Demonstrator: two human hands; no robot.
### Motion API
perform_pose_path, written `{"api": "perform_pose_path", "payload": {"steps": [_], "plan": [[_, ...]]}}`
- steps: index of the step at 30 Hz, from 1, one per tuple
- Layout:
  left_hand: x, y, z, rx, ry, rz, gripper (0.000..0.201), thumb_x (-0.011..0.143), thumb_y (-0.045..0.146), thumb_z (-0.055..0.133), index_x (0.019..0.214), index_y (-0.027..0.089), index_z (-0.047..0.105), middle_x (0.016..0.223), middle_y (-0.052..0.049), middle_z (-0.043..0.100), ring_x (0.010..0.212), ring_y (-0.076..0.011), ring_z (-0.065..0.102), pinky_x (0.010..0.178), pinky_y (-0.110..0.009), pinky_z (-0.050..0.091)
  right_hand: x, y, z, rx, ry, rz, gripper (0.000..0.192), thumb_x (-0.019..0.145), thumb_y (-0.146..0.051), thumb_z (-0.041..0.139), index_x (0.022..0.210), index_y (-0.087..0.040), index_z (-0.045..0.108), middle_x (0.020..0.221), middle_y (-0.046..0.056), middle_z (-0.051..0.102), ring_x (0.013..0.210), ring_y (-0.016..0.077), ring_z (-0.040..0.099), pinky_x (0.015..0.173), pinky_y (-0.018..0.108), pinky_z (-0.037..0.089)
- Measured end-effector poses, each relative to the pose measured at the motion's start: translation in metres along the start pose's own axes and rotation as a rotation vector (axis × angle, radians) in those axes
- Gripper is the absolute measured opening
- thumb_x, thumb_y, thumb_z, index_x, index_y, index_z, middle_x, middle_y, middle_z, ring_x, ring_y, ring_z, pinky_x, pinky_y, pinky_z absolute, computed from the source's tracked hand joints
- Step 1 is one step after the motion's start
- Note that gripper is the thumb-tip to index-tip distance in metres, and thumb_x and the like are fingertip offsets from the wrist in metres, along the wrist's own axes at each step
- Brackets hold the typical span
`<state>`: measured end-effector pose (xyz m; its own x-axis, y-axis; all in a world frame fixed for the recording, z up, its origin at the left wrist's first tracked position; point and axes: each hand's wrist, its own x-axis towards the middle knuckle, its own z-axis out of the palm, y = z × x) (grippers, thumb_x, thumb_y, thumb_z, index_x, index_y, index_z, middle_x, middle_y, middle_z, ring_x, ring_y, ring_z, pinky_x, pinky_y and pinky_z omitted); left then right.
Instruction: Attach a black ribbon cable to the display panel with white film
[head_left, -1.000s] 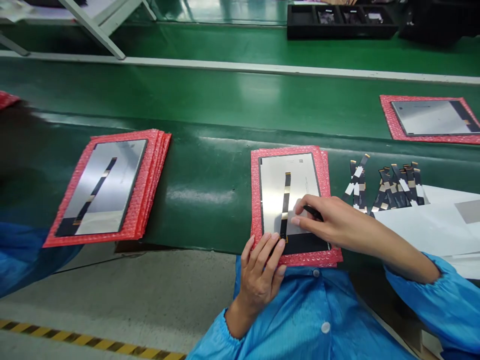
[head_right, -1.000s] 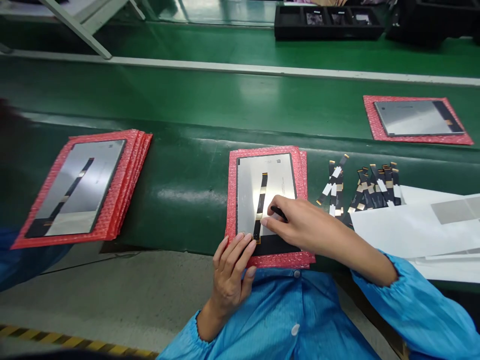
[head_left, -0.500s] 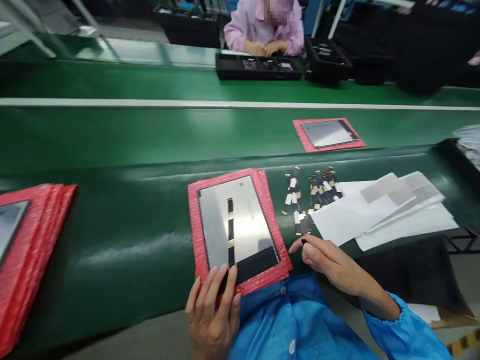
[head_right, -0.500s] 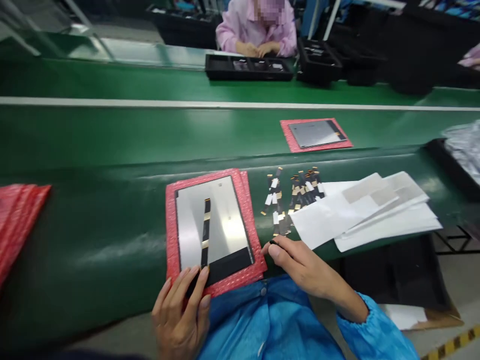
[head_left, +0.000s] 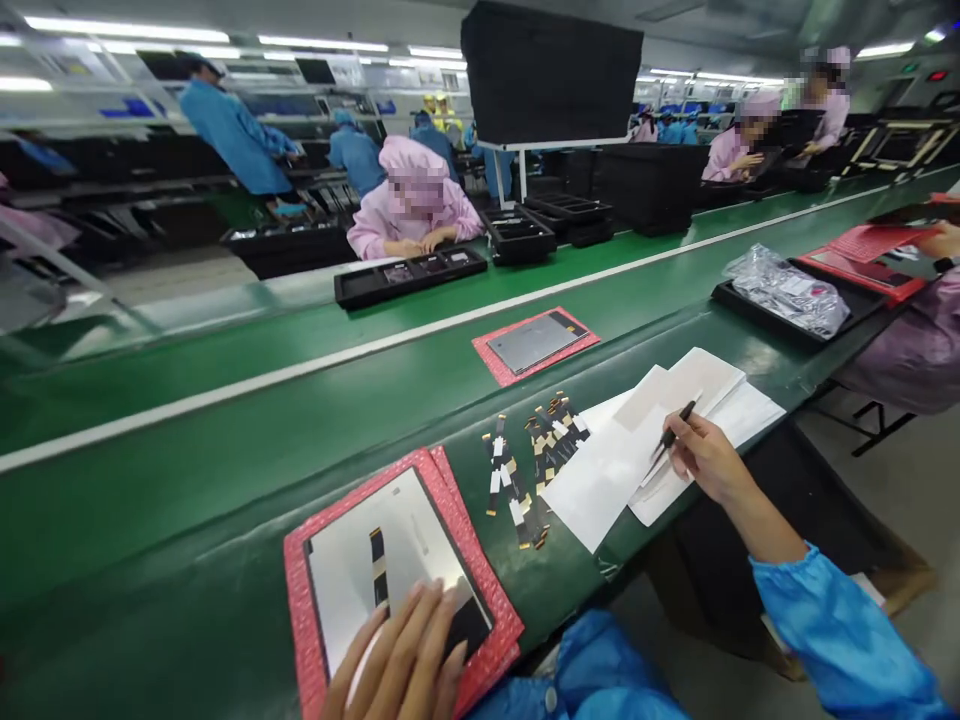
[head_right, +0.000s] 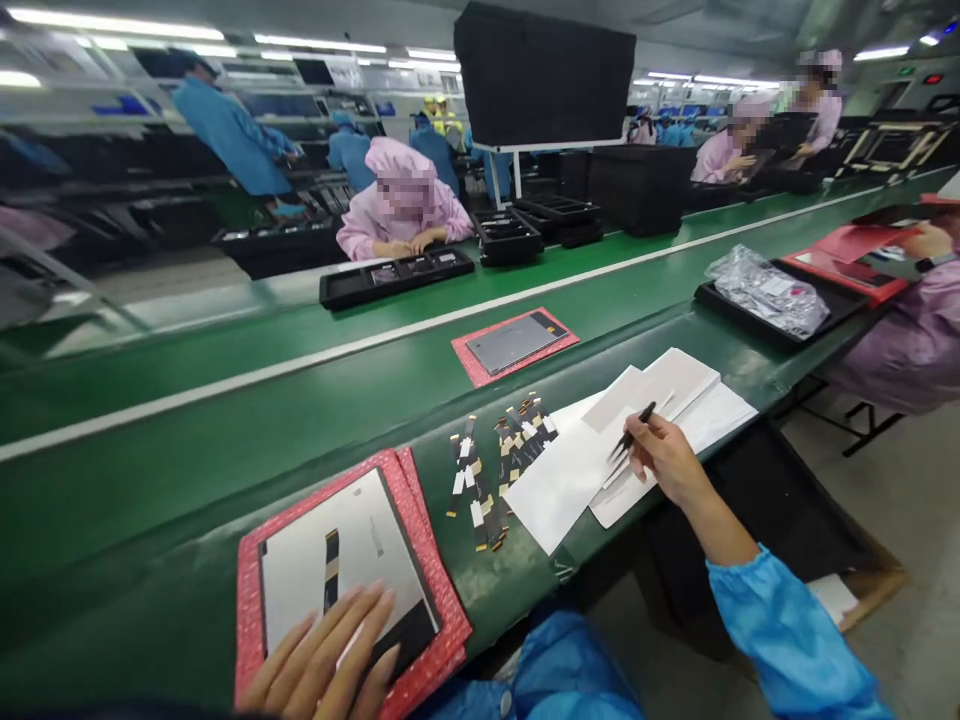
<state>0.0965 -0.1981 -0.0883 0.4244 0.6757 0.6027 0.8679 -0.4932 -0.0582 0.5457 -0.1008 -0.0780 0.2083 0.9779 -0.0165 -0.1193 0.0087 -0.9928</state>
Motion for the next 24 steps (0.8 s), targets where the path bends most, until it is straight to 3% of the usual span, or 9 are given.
{"api": "perform_pose_path", "payload": {"steps": [3,7,10,12,17,24], "plan": [[0.061,0.027,0.019,-0.073,-0.084,0.194,0.063,0.088,0.044,0.053,0.147,0.047,0.032,0.131,0.008,0.067,0.134,-0.0245,0.057,0.095,-0.045,0.067,0.033,-0.006,-0.024,0.010,0.070,-0.072,0.024,0.075,-0.046,0.076,0.078,-0.026,0.063,0.060,0.000,0.064,0.037,0.0138,0.056,0.032,0.023,0.028],[0.139,0.083,0.061,-0.208,-0.268,0.407,0.047,0.100,0.041,0.042,0.146,0.038,0.039,0.141,0.000,0.060,0.129,-0.0208,0.062,0.101,-0.039,0.064,0.067,-0.016,-0.037,-0.031,0.061,-0.143,0.016,0.082,-0.039,0.071,0.074,-0.025,0.067,0.053,0.000,0.064,0.042,0.0158,0.060,0.035,0.024,0.029],[0.174,0.120,0.095,-0.286,-0.330,0.504,0.045,0.103,0.042,0.037,0.145,0.029,0.042,0.148,-0.003,0.054,0.134,-0.0219,0.058,0.106,-0.041,0.060,0.082,-0.021,-0.038,-0.057,-0.027,-0.114,0.017,0.081,-0.040,0.069,0.076,-0.024,0.069,0.055,0.002,0.067,0.047,0.0175,0.063,0.037,0.024,0.031],[0.185,0.132,0.111,-0.287,-0.329,0.539,0.046,0.103,0.044,0.036,0.144,0.024,0.044,0.149,-0.005,0.053,0.134,-0.0242,0.058,0.106,-0.045,0.059,0.087,-0.022,-0.039,-0.066,-0.065,-0.096,0.015,0.079,-0.039,0.071,0.076,-0.024,0.070,0.062,0.003,0.071,0.053,0.0190,0.065,0.038,0.024,0.033],[0.188,0.121,0.120,-0.298,-0.338,0.594,0.042,0.104,0.044,0.034,0.141,0.028,0.047,0.146,-0.001,0.056,0.133,-0.0212,0.058,0.110,-0.046,0.055,0.086,-0.015,-0.048,-0.108,-0.112,-0.102,0.013,0.073,-0.031,0.076,0.083,-0.025,0.070,0.068,0.002,0.073,0.060,0.0209,0.068,0.038,0.023,0.036],[0.187,0.103,0.114,-0.355,-0.364,0.605,0.037,0.104,0.040,0.039,0.139,0.032,0.048,0.144,0.003,0.058,0.133,-0.0175,0.058,0.110,-0.043,0.055,0.076,-0.005,-0.051,-0.190,-0.224,-0.186,0.006,0.082,-0.025,0.068,0.076,-0.024,0.065,0.056,-0.005,0.066,0.044,0.0131,0.063,0.032,0.017,0.032]]}}
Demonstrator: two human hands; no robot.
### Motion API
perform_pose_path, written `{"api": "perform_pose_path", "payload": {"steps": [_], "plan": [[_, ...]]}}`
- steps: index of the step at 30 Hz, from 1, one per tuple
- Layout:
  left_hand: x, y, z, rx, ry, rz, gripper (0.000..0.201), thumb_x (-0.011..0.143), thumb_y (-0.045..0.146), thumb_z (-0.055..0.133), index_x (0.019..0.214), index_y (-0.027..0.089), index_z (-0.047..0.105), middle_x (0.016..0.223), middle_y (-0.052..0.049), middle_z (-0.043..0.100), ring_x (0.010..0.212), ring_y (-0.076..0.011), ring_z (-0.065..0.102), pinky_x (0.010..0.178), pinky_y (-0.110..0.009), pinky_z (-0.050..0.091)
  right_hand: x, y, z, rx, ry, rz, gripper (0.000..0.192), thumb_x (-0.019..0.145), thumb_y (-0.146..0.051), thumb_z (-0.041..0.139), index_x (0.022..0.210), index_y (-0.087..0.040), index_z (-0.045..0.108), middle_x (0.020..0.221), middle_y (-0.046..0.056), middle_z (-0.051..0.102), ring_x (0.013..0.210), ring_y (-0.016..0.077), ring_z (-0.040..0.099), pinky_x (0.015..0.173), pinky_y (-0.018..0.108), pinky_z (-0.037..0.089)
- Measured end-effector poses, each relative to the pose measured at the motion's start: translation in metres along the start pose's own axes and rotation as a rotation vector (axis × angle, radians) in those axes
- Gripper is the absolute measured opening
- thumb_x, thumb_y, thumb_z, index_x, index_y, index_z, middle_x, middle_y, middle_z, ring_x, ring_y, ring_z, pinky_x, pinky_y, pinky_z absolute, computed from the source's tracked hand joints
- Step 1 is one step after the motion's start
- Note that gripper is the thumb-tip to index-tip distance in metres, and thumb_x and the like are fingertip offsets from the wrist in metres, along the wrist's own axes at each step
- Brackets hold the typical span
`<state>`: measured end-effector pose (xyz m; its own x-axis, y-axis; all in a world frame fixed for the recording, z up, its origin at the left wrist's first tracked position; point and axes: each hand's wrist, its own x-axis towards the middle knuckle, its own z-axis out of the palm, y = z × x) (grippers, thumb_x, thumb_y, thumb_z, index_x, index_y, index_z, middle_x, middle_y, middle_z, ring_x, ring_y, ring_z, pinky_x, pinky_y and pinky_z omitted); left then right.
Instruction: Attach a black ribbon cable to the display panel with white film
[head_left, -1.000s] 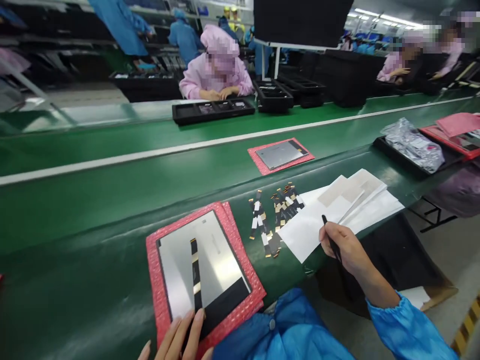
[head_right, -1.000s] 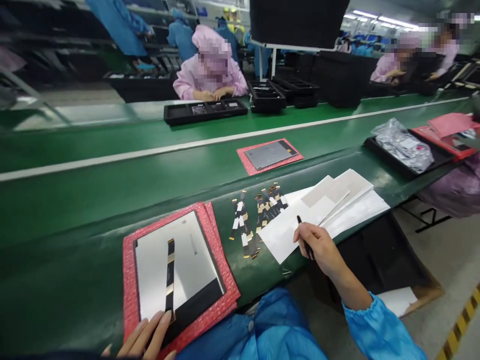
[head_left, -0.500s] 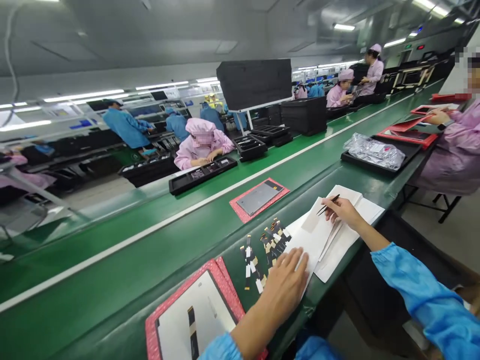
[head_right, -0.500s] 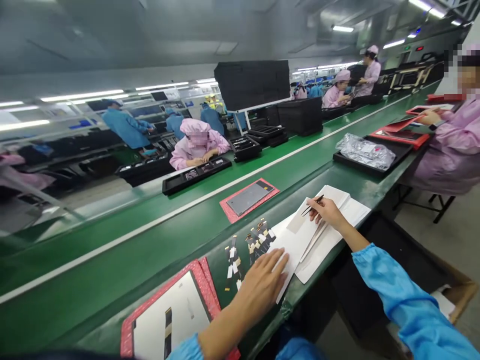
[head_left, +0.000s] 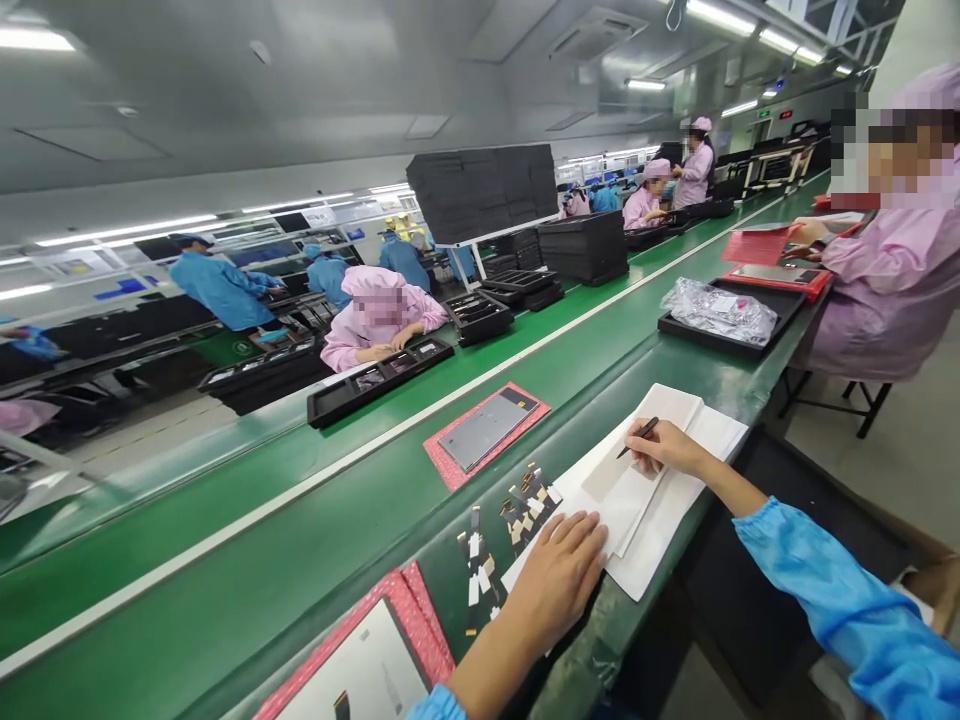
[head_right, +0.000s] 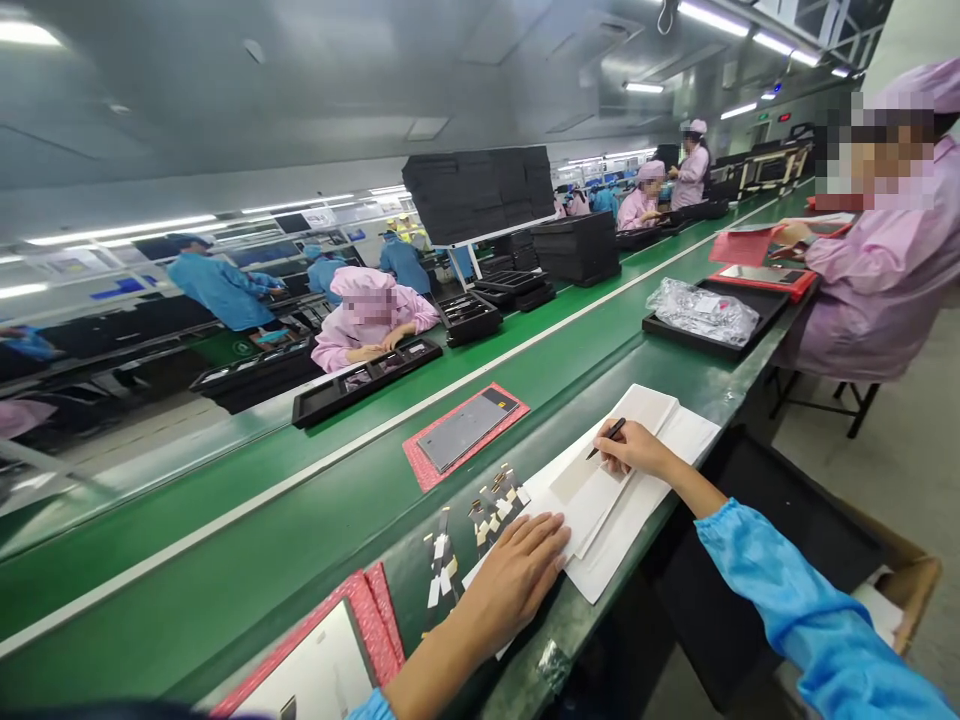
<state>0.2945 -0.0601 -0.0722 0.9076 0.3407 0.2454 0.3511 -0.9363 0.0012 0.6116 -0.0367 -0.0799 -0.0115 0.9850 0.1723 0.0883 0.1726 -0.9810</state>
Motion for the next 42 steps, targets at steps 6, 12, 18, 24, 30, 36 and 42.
{"api": "perform_pose_path", "payload": {"steps": [6,12,18,24,30,36,42], "plan": [[0.001,-0.001,0.008,-0.026,0.040,-0.007,0.037,0.102,0.038,0.043,0.138,0.033,0.049,0.144,0.003,0.059,0.131,-0.0183,0.060,0.107,-0.044,0.056,-0.002,0.001,0.000,-0.081,0.014,-0.007,0.002,0.082,-0.026,0.068,0.083,-0.025,0.066,0.064,-0.005,0.069,0.049,0.0129,0.064,0.033,0.016,0.034],[0.001,-0.002,0.011,-0.025,0.064,-0.012,0.036,0.101,0.037,0.045,0.137,0.033,0.051,0.143,0.001,0.060,0.128,-0.0201,0.062,0.102,-0.044,0.058,-0.003,0.003,-0.005,-0.085,-0.016,0.005,0.003,0.082,-0.027,0.068,0.083,-0.025,0.066,0.065,-0.006,0.068,0.051,0.0121,0.064,0.036,0.017,0.038],[0.000,-0.001,0.013,-0.011,0.063,-0.016,0.037,0.102,0.039,0.042,0.138,0.035,0.049,0.145,0.003,0.058,0.129,-0.0196,0.061,0.100,-0.045,0.059,0.004,0.009,-0.011,-0.082,-0.026,0.119,0.012,0.081,-0.034,0.068,0.080,-0.022,0.065,0.060,-0.004,0.069,0.044,0.0111,0.060,0.036,0.019,0.037],[0.001,-0.001,0.010,0.032,0.078,-0.019,0.038,0.102,0.039,0.042,0.138,0.047,0.046,0.143,0.005,0.059,0.130,-0.0163,0.061,0.101,-0.038,0.059,0.007,0.005,-0.010,-0.110,-0.036,0.165,0.020,0.080,-0.041,0.067,0.081,-0.022,0.067,0.066,-0.002,0.073,0.043,0.0099,0.056,0.038,0.021,0.035],[0.000,-0.001,0.012,-0.011,0.074,-0.016,0.037,0.102,0.038,0.044,0.138,0.035,0.050,0.144,0.003,0.059,0.129,-0.0192,0.062,0.100,-0.043,0.060,0.005,0.004,-0.009,-0.089,-0.035,0.104,0.014,0.082,-0.035,0.067,0.085,-0.021,0.068,0.066,-0.003,0.073,0.044,0.0098,0.059,0.038,0.019,0.036],[-0.001,0.000,0.015,-0.027,0.074,-0.028,0.036,0.101,0.038,0.045,0.137,0.033,0.051,0.144,0.001,0.059,0.129,-0.0212,0.062,0.100,-0.045,0.058,0.005,0.004,-0.011,-0.072,-0.064,0.096,0.012,0.082,-0.032,0.067,0.079,-0.021,0.066,0.063,-0.003,0.072,0.047,0.0109,0.062,0.037,0.018,0.036],[-0.001,0.000,0.014,-0.069,0.052,-0.046,0.038,0.101,0.037,0.046,0.138,0.034,0.049,0.145,0.002,0.057,0.130,-0.0214,0.060,0.102,-0.047,0.056,0.005,0.002,-0.009,-0.098,-0.050,0.113,0.015,0.083,-0.035,0.067,0.085,-0.020,0.068,0.067,-0.001,0.074,0.046,0.0107,0.062,0.037,0.018,0.038]]}}
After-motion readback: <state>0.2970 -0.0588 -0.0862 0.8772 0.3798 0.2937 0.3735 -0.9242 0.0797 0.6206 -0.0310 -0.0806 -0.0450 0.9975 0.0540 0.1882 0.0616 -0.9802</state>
